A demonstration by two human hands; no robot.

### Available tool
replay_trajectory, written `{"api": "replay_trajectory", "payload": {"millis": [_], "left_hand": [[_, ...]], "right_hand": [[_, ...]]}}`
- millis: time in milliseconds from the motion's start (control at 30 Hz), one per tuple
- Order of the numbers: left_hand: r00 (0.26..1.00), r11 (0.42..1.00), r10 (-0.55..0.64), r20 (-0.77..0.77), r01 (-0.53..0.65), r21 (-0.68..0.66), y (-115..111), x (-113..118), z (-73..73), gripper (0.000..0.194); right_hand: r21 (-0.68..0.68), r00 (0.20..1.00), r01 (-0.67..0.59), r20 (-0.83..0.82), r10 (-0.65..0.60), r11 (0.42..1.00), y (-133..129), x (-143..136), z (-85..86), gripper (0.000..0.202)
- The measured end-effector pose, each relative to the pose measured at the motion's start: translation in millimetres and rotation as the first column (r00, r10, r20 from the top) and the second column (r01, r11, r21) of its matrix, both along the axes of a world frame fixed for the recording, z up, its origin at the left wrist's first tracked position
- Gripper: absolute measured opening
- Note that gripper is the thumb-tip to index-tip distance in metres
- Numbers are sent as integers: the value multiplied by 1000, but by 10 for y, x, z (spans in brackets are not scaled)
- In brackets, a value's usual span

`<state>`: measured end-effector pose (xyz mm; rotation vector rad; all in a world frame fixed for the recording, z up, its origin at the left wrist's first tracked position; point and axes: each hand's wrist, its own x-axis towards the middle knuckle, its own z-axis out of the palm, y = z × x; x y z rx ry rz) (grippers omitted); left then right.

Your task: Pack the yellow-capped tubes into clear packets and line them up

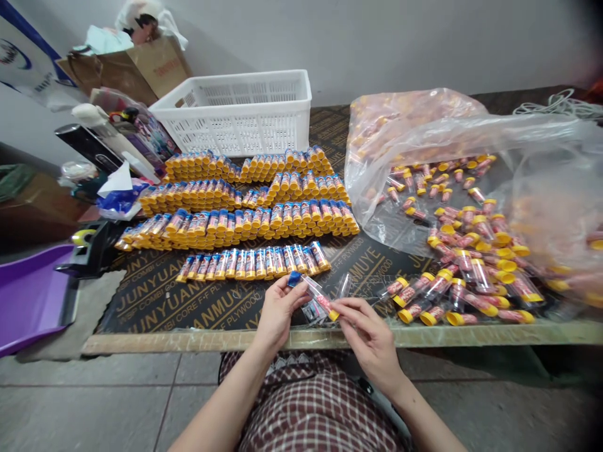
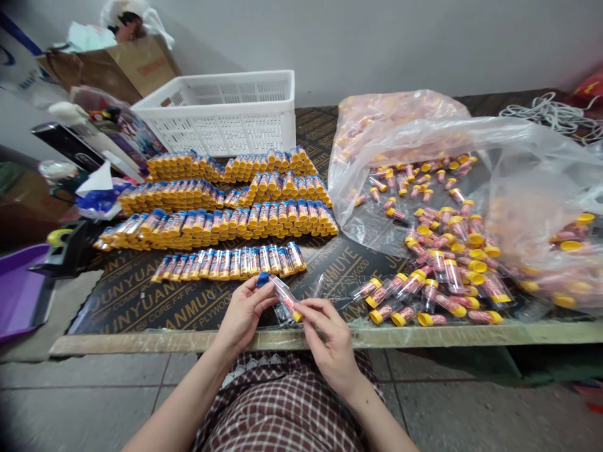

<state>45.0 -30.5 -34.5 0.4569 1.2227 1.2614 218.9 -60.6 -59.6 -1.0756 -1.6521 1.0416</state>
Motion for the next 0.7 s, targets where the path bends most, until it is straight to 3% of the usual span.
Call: {"api": "replay_trajectory", "payload": {"millis": [167, 300, 400, 600, 700], "left_hand": [[993, 995, -90, 80, 93, -34, -23, -6, 33, 45], [972, 969, -220, 75, 227, -93, -68, 9, 62, 47], [948, 942, -311, 59, 316, -114, -120, 45, 92, 38], [927, 916, -369, 60, 374, -142, -192, 122, 110, 37], [918, 905, -390, 73, 397, -150, -217, 141, 104, 40]], "right_hand": [[-41, 995, -64, -81, 61, 997, 2, -37, -57, 37], [74, 1000, -3, 12, 2, 997, 44, -52, -56, 54], [152, 998, 7, 67, -17, 988, 91, -38, -22, 73], [88, 974, -223, 52, 219, 971, 112, 10, 11, 86], [71, 967, -256, 16, 255, 964, 93, 24, -14, 86]]}}
